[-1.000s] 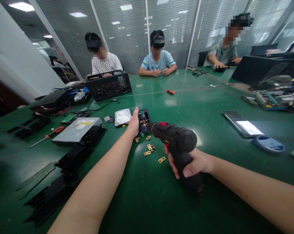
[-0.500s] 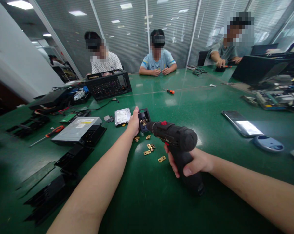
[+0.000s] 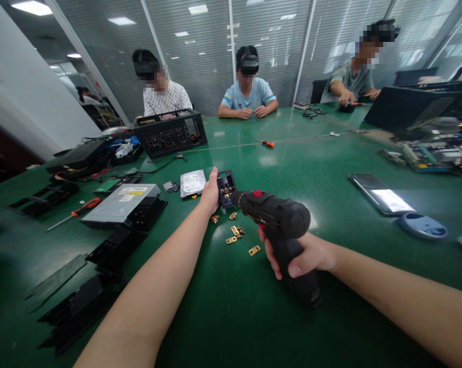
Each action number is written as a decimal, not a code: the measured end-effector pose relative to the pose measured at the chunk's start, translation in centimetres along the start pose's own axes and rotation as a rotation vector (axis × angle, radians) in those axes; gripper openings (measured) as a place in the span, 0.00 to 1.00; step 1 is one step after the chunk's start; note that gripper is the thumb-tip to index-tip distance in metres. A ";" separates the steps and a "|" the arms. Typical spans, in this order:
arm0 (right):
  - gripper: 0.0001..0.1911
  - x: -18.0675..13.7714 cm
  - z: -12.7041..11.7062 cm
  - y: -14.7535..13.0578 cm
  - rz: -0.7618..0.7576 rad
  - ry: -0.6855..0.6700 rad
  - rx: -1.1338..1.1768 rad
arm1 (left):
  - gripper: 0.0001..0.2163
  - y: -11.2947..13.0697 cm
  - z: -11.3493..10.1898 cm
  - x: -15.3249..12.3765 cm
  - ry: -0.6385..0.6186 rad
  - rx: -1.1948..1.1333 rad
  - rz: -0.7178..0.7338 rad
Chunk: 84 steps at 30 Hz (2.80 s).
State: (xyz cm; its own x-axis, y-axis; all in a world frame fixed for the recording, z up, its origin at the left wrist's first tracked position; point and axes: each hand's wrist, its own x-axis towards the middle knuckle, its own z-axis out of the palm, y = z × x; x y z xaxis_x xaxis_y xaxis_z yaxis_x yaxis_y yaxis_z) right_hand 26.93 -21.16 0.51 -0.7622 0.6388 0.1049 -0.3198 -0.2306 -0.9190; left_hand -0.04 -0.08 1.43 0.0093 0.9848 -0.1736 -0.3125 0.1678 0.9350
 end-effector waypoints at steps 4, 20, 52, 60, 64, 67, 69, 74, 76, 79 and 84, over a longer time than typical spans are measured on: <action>0.46 0.0 0.0 0.1 -0.007 -0.001 -0.005 | 0.35 0.1 0.0 -0.1 -0.007 0.028 -0.006; 0.46 0.1 -0.1 0.0 0.010 -0.003 0.008 | 0.31 0.3 0.2 -0.4 0.014 -0.008 0.009; 0.45 0.1 0.1 0.0 -0.003 0.012 0.029 | 0.31 0.3 0.2 -0.5 0.001 -0.016 0.007; 0.45 0.1 0.1 -0.2 0.010 0.017 0.039 | 0.35 0.0 -0.1 0.0 -0.023 -0.009 0.004; 0.45 0.0 -0.2 0.1 0.009 0.012 0.028 | 0.35 -0.2 -0.3 0.3 -0.017 0.022 0.008; 0.45 0.0 -0.2 0.2 0.018 0.008 0.029 | 0.34 -0.2 -0.4 0.4 -0.015 0.030 0.007; 0.46 0.0 -0.2 0.1 0.016 0.012 0.039 | 0.34 -0.3 -0.4 0.5 -0.018 0.026 0.006; 0.45 0.1 0.0 -0.2 0.013 0.004 0.047 | 0.34 -0.3 -0.4 0.4 -0.025 0.011 0.009; 0.45 0.1 0.0 -0.2 0.014 -0.001 0.040 | 0.35 -0.3 -0.3 0.4 -0.025 0.009 0.010; 0.45 0.0 0.0 -0.1 0.009 0.000 0.027 | 0.34 -0.2 -0.3 0.3 -0.025 0.013 0.015; 0.44 0.1 0.0 -0.1 0.001 -0.008 0.022 | 0.33 0.0 -0.2 0.0 -0.013 0.022 0.014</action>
State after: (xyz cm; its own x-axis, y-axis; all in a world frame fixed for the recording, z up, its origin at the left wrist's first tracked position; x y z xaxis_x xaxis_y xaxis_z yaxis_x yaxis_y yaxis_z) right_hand 26.89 -21.09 0.58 -0.7671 0.6325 0.1071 -0.3311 -0.2474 -0.9106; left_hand -0.18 -0.05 1.33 0.0179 0.9876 -0.1562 -0.2916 0.1546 0.9440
